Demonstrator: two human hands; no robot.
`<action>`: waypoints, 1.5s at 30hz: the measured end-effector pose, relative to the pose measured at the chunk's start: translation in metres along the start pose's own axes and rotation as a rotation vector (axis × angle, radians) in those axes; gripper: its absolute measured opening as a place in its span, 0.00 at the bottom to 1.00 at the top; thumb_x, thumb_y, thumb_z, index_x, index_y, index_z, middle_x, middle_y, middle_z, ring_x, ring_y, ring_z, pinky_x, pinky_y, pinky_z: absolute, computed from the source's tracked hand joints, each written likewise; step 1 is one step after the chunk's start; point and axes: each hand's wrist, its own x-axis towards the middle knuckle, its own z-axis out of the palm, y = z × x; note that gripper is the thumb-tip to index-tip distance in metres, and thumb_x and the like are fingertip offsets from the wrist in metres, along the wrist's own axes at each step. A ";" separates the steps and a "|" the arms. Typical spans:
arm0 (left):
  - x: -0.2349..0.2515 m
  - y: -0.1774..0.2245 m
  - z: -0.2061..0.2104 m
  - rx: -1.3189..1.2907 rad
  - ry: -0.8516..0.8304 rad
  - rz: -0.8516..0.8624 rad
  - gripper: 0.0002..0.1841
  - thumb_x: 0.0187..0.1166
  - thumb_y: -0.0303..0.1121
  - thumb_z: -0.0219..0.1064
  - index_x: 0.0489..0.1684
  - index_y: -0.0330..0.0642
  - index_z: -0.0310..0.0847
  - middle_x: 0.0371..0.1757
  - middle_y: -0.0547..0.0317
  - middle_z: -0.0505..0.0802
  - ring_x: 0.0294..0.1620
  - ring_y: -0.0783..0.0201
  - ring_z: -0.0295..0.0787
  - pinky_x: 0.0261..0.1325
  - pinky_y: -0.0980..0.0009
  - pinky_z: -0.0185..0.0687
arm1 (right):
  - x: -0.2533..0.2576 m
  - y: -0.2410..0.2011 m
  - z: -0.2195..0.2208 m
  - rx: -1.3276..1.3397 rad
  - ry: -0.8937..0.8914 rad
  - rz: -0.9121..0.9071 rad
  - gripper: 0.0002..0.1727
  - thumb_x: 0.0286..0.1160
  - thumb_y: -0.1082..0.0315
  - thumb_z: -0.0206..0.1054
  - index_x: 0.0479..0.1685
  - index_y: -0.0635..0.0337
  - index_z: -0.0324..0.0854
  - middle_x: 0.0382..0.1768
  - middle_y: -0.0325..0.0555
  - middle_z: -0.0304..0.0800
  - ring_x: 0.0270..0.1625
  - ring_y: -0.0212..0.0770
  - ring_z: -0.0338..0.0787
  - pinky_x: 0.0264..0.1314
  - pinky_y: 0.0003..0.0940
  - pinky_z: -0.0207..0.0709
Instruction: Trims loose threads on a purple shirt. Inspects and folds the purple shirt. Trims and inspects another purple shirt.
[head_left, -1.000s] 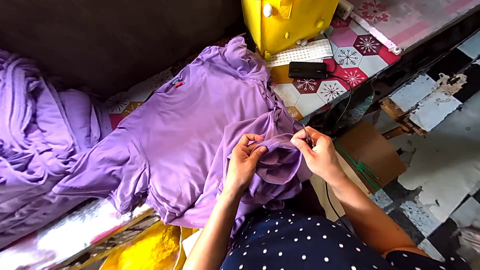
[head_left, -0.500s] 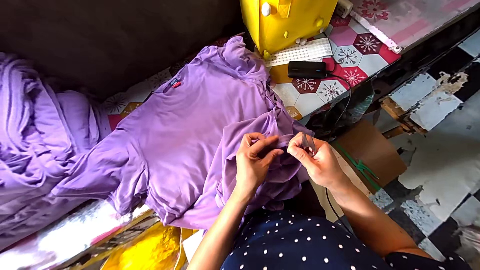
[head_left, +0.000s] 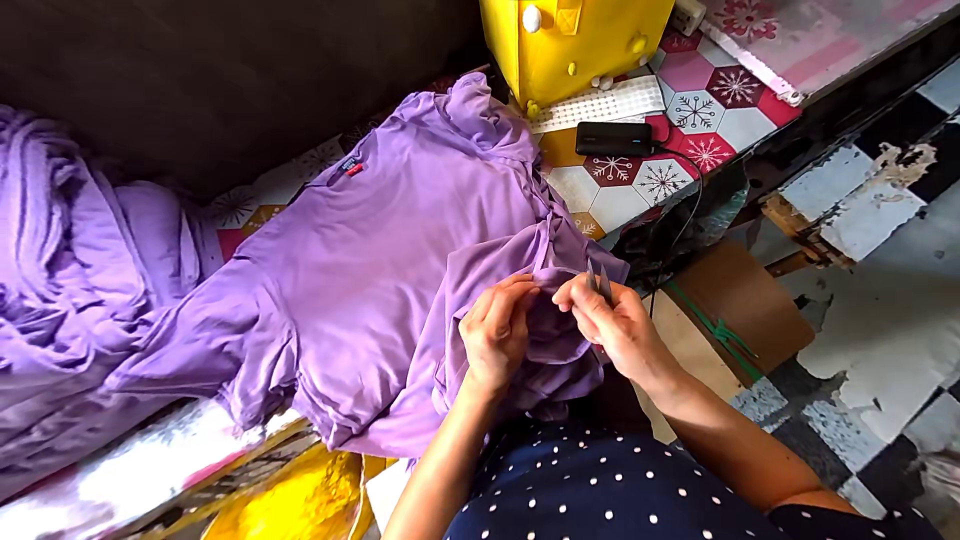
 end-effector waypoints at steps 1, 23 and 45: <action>-0.001 -0.001 -0.001 -0.020 0.012 -0.044 0.06 0.80 0.24 0.68 0.37 0.32 0.91 0.44 0.48 0.97 0.52 0.63 0.96 0.59 0.71 0.88 | 0.002 0.002 -0.004 0.072 -0.027 0.069 0.21 0.94 0.60 0.43 0.43 0.54 0.84 0.26 0.24 0.79 0.17 0.15 0.63 0.20 0.12 0.60; -0.003 0.009 0.002 -0.319 0.091 -0.411 0.05 0.81 0.22 0.62 0.36 0.36 0.84 0.44 0.63 0.94 0.48 0.76 0.91 0.54 0.77 0.88 | 0.012 -0.003 0.018 0.222 -0.235 0.535 0.26 0.97 0.56 0.37 0.37 0.55 0.78 0.15 0.26 0.65 0.12 0.19 0.58 0.15 0.13 0.53; -0.027 -0.014 -0.116 0.072 0.086 -0.525 0.09 0.86 0.27 0.59 0.43 0.29 0.83 0.43 0.59 0.95 0.45 0.72 0.93 0.54 0.70 0.91 | 0.007 0.008 -0.003 -0.502 0.189 -0.175 0.16 0.86 0.57 0.60 0.41 0.60 0.86 0.29 0.33 0.82 0.28 0.20 0.78 0.33 0.18 0.74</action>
